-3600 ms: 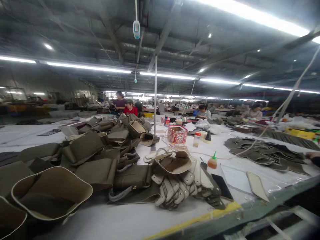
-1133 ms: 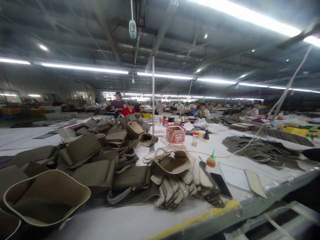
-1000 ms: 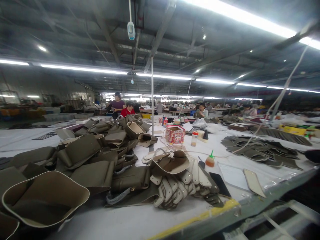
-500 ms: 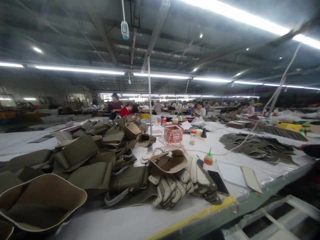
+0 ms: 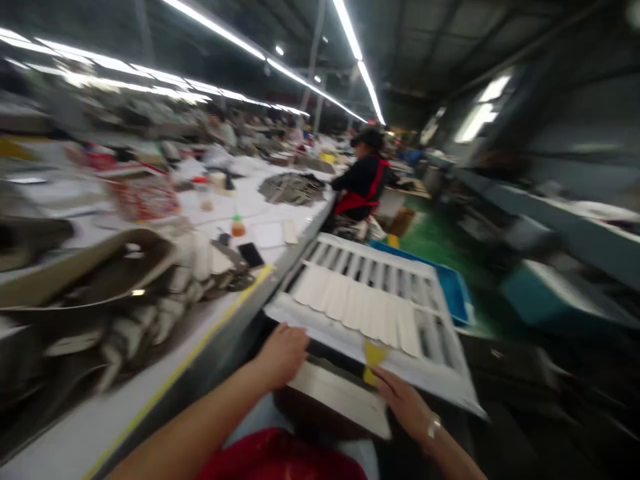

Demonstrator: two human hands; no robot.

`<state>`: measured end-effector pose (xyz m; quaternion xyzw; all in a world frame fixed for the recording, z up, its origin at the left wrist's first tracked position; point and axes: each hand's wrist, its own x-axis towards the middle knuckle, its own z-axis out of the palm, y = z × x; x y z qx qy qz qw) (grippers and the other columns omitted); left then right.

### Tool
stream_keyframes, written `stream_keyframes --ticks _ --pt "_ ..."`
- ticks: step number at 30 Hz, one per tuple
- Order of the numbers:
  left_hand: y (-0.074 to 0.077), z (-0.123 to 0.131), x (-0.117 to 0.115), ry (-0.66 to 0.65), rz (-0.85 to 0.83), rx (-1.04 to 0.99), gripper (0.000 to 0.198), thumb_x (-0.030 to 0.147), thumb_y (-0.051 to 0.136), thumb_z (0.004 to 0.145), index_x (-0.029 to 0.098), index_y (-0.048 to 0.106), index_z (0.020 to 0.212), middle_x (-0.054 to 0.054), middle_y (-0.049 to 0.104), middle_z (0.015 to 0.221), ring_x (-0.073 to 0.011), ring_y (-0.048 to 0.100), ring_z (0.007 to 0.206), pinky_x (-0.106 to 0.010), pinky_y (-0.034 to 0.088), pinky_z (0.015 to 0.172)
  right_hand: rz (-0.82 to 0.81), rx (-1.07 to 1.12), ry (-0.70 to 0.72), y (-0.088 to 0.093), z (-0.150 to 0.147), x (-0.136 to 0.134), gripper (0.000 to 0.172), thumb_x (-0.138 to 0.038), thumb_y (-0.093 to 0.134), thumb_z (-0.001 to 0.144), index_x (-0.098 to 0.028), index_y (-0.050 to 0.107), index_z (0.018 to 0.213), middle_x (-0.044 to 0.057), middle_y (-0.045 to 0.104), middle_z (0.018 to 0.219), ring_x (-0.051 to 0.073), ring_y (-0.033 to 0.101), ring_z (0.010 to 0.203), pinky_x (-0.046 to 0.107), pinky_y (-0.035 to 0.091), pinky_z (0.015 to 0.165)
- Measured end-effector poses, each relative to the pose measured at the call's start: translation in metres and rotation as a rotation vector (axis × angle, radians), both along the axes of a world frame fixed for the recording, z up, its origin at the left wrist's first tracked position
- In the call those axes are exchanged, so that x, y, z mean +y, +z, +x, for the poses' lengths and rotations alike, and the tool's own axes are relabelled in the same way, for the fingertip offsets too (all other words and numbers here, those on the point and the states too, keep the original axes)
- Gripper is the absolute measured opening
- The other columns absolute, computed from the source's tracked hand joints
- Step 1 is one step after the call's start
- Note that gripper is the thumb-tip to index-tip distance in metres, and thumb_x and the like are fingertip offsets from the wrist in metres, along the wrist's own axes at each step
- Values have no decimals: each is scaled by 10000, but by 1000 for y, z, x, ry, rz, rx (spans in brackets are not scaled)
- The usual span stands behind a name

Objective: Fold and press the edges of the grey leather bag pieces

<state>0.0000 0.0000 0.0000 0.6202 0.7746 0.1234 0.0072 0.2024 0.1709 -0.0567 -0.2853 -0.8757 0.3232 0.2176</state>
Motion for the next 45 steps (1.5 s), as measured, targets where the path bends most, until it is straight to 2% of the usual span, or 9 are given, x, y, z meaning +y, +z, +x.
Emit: stream_keyframes --ticks 2,4,7,10,16,20,29,41,45 --pt "-25 17 24 -149 33 -91 331 206 480 854 120 496 1173 -140 504 1245 -261 446 1155 -457 312 1013 74 -56 -78 -2 70 -13 253 -278 485 874 -185 566 1094 77 584 1101 188 531 1033 394 431 935" --pt "-43 32 36 -305 78 -207 331 259 469 860 161 486 1176 -99 525 1219 -226 461 1133 -393 361 990 212 -44 -103 -5 101 -35 281 -238 462 872 -180 543 1135 87 568 1134 191 486 1093 391 402 972" --pt "-52 60 38 -512 17 -313 299 240 501 835 223 495 1133 -46 546 1172 -195 489 1075 -345 402 944 359 -21 -106 -12 106 -62 289 -228 519 836 -184 538 1120 89 565 1125 200 483 1079 416 382 980" --pt "-52 86 38 -581 -61 -309 292 190 563 776 225 513 1062 -44 552 1133 -214 498 1025 -374 410 905 387 -5 -88 -18 101 -73 253 -249 543 821 -185 550 1066 86 584 1092 201 500 1054 437 355 995" --pt "-58 96 45 -559 -146 -262 94 206 515 823 206 557 907 -38 579 999 -211 511 914 -374 410 823 339 62 -124 -24 96 -69 73 -193 511 834 -202 582 847 40 630 973 166 531 992 396 336 996" --pt "-60 93 46 -572 -138 -235 164 213 426 879 209 588 858 -40 583 991 -192 517 890 -349 401 812 315 80 -153 -25 93 -67 90 -180 510 833 -199 587 791 31 630 971 165 518 1014 391 311 1007" --pt "-52 102 50 -544 -203 -182 179 183 440 860 209 609 808 -33 579 965 -189 496 895 -328 382 798 260 -26 -160 -18 93 -69 112 -180 501 801 -207 601 761 33 615 1022 191 463 1112 421 242 1036" --pt "-44 115 54 -373 -245 -137 165 181 423 832 211 585 816 -37 546 981 -211 480 895 -351 386 747 222 -146 -390 -22 73 -83 97 -127 498 738 -199 559 719 48 546 1166 261 353 1210 486 240 1016" --pt "-42 115 64 -326 -324 -117 139 202 453 806 197 591 797 -63 524 979 -220 475 908 -358 393 764 169 -101 -541 -23 75 -83 153 -209 547 735 -188 541 886 117 499 1182 282 410 1135 478 323 952"
